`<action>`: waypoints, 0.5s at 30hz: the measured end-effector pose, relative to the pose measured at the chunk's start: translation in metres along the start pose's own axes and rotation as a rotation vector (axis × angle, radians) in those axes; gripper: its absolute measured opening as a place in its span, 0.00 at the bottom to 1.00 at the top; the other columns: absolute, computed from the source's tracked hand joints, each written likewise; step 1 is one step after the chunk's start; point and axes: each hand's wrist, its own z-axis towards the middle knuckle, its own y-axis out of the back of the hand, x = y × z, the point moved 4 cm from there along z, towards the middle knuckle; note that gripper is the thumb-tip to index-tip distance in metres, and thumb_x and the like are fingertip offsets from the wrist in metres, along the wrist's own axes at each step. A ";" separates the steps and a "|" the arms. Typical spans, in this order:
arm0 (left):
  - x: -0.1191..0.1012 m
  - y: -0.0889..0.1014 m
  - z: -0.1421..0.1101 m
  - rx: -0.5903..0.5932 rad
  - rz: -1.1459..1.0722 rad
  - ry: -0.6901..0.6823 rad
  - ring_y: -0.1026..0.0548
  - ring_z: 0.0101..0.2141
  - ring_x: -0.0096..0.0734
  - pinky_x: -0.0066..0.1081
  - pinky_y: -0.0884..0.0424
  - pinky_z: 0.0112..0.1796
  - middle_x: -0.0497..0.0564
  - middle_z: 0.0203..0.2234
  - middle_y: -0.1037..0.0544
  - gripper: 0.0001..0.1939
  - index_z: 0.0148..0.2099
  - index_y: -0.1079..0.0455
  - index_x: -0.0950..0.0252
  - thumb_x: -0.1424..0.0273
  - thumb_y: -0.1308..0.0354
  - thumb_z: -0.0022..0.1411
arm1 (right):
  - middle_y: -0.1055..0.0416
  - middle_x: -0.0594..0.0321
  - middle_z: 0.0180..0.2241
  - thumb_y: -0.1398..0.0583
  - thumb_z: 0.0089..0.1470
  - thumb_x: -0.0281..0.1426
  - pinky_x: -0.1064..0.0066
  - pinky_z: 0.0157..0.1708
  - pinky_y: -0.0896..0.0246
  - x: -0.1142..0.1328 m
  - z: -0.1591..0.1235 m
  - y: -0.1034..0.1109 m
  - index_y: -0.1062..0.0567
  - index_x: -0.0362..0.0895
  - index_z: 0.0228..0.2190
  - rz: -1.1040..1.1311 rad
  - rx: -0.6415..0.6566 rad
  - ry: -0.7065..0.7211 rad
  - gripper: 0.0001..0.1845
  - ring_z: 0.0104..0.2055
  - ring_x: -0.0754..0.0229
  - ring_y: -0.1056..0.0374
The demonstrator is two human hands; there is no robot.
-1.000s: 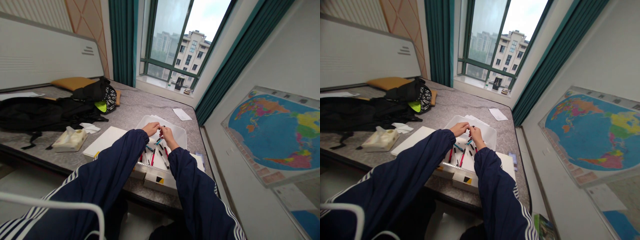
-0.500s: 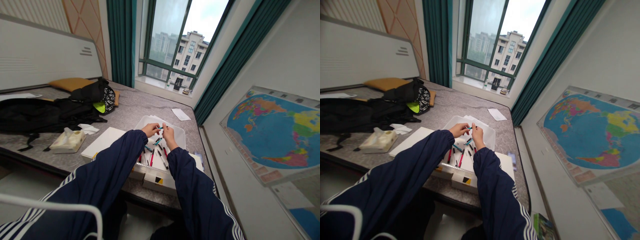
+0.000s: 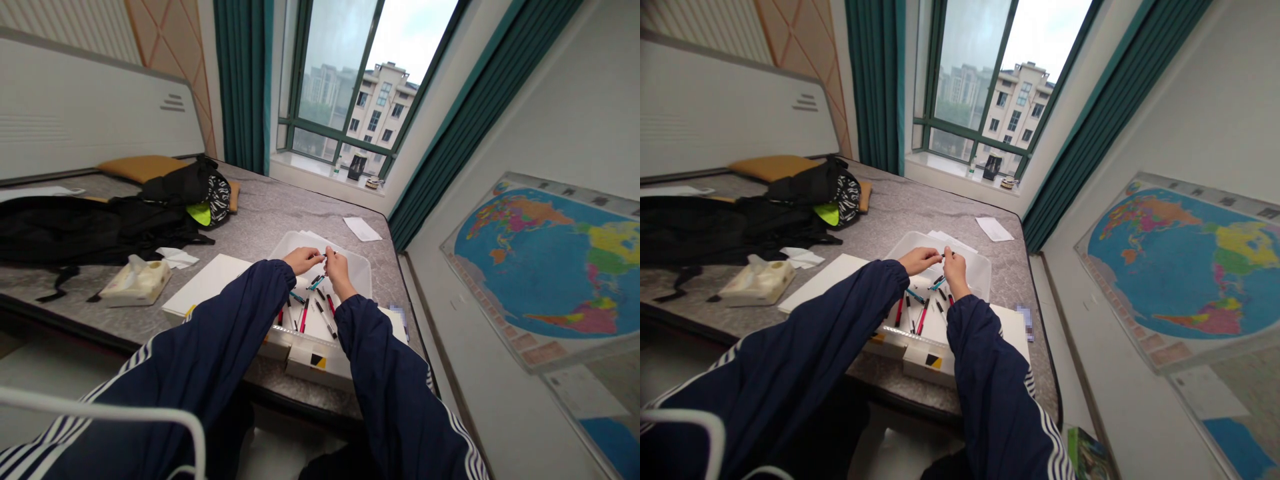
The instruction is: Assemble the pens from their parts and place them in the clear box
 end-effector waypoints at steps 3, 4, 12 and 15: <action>0.001 0.001 -0.003 -0.056 -0.007 0.000 0.37 0.22 0.27 0.27 0.43 0.28 0.42 0.19 0.31 0.18 0.44 0.34 0.63 0.56 0.43 0.58 | 0.39 0.68 0.14 0.46 0.57 0.49 0.74 0.19 0.49 -0.001 0.001 0.000 0.34 0.45 0.19 -0.003 -0.008 -0.013 0.25 0.17 0.64 0.42; 0.001 0.001 -0.003 -0.060 -0.008 -0.004 0.37 0.21 0.27 0.27 0.43 0.28 0.41 0.19 0.31 0.17 0.45 0.36 0.62 0.57 0.43 0.59 | 0.39 0.68 0.14 0.46 0.57 0.49 0.74 0.19 0.49 -0.001 0.002 0.000 0.34 0.45 0.19 -0.004 -0.010 -0.017 0.25 0.17 0.64 0.42; 0.003 0.001 0.001 -0.009 0.021 -0.001 0.31 0.26 0.29 0.29 0.40 0.32 0.48 0.22 0.25 0.18 0.34 0.31 0.64 0.60 0.57 0.66 | 0.39 0.67 0.15 0.45 0.57 0.48 0.74 0.18 0.48 -0.003 0.003 -0.001 0.34 0.45 0.19 0.032 0.005 -0.030 0.24 0.17 0.64 0.41; 0.004 0.002 0.002 -0.026 0.030 0.035 0.32 0.26 0.30 0.29 0.40 0.31 0.48 0.21 0.28 0.21 0.35 0.29 0.65 0.59 0.59 0.67 | 0.39 0.68 0.14 0.45 0.56 0.48 0.74 0.19 0.48 -0.002 0.002 -0.001 0.34 0.45 0.19 0.041 0.002 -0.039 0.23 0.17 0.64 0.41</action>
